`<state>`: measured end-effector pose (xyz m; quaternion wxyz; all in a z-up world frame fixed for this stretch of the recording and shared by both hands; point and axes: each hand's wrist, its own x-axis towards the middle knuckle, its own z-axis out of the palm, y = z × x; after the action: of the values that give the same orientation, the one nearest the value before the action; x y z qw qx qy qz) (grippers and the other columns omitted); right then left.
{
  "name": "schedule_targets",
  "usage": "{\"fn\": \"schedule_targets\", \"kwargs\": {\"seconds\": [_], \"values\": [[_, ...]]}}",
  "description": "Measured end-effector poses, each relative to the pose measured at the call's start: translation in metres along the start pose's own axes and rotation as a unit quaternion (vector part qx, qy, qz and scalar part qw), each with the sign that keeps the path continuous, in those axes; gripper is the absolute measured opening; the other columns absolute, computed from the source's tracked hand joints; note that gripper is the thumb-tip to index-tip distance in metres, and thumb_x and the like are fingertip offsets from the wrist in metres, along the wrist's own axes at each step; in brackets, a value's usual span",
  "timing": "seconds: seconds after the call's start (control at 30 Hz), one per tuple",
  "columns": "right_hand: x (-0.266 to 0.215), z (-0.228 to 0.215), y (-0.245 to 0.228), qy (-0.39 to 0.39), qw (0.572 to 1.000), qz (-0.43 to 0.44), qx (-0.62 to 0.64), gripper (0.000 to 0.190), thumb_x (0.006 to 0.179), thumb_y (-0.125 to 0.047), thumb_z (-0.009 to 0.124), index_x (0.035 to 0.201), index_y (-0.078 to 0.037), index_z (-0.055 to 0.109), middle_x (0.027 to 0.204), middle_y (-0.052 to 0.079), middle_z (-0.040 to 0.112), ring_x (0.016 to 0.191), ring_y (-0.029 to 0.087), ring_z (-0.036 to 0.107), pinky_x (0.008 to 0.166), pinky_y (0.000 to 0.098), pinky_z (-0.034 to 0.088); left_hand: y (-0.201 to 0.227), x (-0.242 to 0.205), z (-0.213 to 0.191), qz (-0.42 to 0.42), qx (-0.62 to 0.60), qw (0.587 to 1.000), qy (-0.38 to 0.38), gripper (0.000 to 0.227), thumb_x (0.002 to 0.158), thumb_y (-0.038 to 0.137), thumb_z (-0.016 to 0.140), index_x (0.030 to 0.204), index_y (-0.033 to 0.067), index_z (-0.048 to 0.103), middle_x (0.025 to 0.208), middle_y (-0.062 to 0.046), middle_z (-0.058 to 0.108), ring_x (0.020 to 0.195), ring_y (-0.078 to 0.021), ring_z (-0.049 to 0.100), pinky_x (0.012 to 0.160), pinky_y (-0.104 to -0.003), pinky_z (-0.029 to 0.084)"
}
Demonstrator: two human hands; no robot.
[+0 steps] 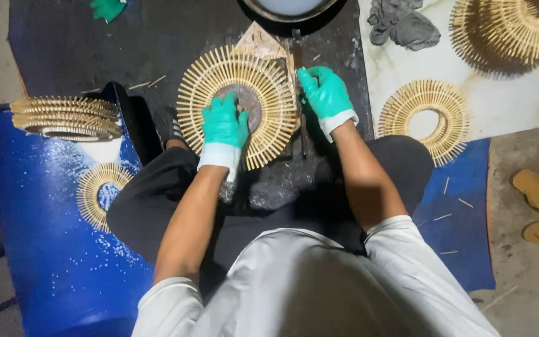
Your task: Trimming and cleaning the edges of wooden circular furniture components using a sharp tool.
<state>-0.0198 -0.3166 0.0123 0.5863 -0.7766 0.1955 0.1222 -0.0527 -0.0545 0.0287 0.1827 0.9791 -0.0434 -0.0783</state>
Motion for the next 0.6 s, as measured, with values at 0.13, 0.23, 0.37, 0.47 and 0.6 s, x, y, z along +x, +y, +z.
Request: {"fn": "schedule_targets", "kwargs": {"seconds": [0.13,0.23,0.37,0.47,0.6], "values": [[-0.001,-0.005,-0.008,0.026,0.993,-0.079,-0.082,0.038,0.101,-0.037,0.07,0.109,0.0,0.071,0.082,0.009,0.073,0.069,0.013,0.069,0.063,0.0297,0.054,-0.017,0.002,-0.005,0.006,-0.091,0.995,0.036,0.04,0.089,0.014,0.076,0.127,0.0091,0.065,0.115,-0.021,0.061,0.109,-0.0424,0.059,0.093,-0.051,0.052],[-0.006,-0.003,-0.019,-0.006,1.0,-0.024,-0.009,0.042,0.099,-0.039,0.066,0.113,0.0,0.069,0.083,0.01,0.074,0.068,0.014,0.069,0.062,0.0284,0.054,-0.038,0.005,-0.018,-0.007,-0.185,0.981,0.06,0.036,0.089,0.012,0.078,0.123,0.0063,0.068,0.117,-0.018,0.066,0.107,-0.0333,0.067,0.094,-0.045,0.056],[0.005,0.006,-0.012,-0.015,0.98,-0.196,-0.042,0.057,0.101,-0.048,0.066,0.122,0.004,0.068,0.101,0.014,0.074,0.089,0.017,0.071,0.077,0.032,0.056,-0.045,0.006,-0.055,-0.08,-0.576,0.813,-0.044,0.041,0.092,0.011,0.077,0.129,0.0007,0.064,0.126,-0.017,0.066,0.105,-0.0234,0.064,0.095,-0.044,0.056],[-0.004,0.011,-0.049,-0.216,0.945,0.019,0.245,0.057,0.095,-0.056,0.058,0.128,-0.01,0.063,0.113,0.004,0.074,0.096,0.011,0.074,0.087,0.03,0.063,-0.032,-0.006,-0.108,-0.147,-0.65,0.745,-0.034,0.045,0.092,0.024,0.065,0.13,0.0004,0.061,0.126,-0.017,0.066,0.107,-0.0256,0.066,0.095,-0.046,0.057],[0.012,0.02,-0.023,-0.215,0.876,0.148,0.405,0.054,0.093,-0.054,0.064,0.118,-0.006,0.072,0.099,0.004,0.074,0.083,0.014,0.071,0.078,0.0344,0.059,-0.003,-0.004,-0.159,-0.244,-0.782,0.573,-0.008,0.068,0.091,0.052,0.043,0.133,0.0,0.057,0.127,-0.018,0.067,0.112,-0.03,0.068,0.097,-0.049,0.058]]}}
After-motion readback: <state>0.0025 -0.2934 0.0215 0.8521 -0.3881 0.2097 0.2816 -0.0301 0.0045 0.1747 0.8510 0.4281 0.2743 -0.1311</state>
